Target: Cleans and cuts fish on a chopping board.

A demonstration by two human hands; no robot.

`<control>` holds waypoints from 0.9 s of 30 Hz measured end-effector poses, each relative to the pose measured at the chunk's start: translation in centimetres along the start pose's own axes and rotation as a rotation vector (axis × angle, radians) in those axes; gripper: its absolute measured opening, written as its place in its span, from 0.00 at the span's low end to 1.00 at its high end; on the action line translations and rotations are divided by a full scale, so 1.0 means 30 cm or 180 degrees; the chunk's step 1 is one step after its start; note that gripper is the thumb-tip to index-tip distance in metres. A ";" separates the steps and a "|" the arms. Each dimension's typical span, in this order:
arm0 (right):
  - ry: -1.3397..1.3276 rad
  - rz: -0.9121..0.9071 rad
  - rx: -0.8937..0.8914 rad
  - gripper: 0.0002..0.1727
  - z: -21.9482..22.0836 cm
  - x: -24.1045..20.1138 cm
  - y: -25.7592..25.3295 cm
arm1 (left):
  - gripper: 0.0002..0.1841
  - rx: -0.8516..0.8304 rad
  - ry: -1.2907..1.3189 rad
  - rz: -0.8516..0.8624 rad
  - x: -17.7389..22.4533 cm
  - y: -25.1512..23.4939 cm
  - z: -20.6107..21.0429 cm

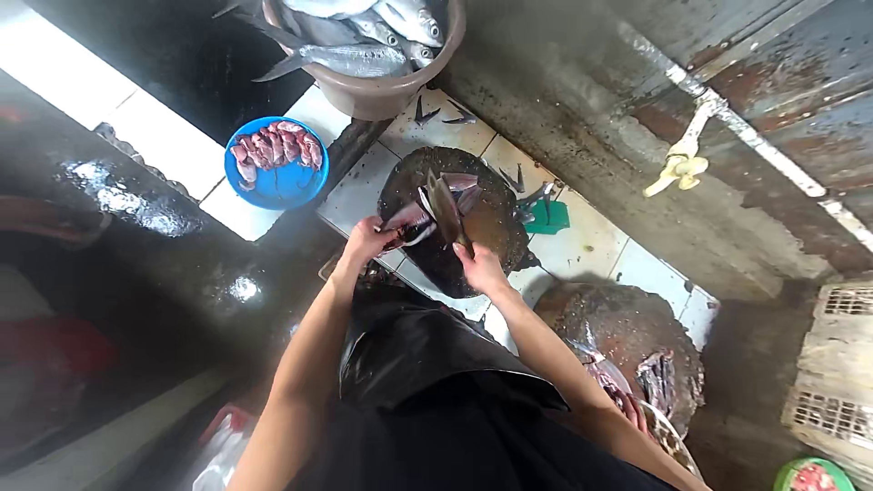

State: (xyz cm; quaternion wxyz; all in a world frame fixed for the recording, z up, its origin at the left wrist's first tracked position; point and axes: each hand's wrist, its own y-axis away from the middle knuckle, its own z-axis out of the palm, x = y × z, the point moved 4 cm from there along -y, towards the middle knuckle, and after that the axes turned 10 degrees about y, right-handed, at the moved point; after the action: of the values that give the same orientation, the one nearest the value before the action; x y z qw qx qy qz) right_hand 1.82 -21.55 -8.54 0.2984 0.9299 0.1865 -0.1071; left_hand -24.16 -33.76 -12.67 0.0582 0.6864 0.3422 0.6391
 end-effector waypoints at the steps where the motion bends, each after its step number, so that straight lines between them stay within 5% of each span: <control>1: -0.0170 -0.0100 0.0216 0.35 -0.038 -0.030 0.015 | 0.21 0.0119 -0.0334 -0.0172 -0.025 -0.005 0.008; 5: -0.1437 -0.1288 0.1306 0.23 -0.196 -0.164 0.134 | 0.17 0.0274 -0.0189 -0.0210 -0.080 0.056 0.032; 8: -0.1348 -0.1723 0.1689 0.28 -0.152 -0.199 0.164 | 0.17 0.0305 -0.0196 -0.0069 -0.094 0.058 0.043; 13: 0.0718 -0.0253 -0.0264 0.33 0.137 -0.166 0.025 | 0.15 0.0611 -0.0504 0.0174 -0.052 0.105 0.073; 20: 0.0708 -0.0295 -0.0160 0.33 0.115 -0.248 -0.071 | 0.13 0.0374 -0.1327 0.0163 0.090 0.234 0.107; 27: 0.0414 -0.0411 -0.0090 0.35 0.024 -0.246 -0.031 | 0.10 0.0073 -0.1099 0.0148 -0.120 0.144 0.101</control>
State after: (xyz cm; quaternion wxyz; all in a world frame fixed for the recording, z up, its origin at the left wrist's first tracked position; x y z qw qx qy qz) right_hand -5.31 -23.37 -7.31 0.2913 0.9166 0.2665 -0.0628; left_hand -19.48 -37.92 -13.98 0.0934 0.7943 0.3185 0.5089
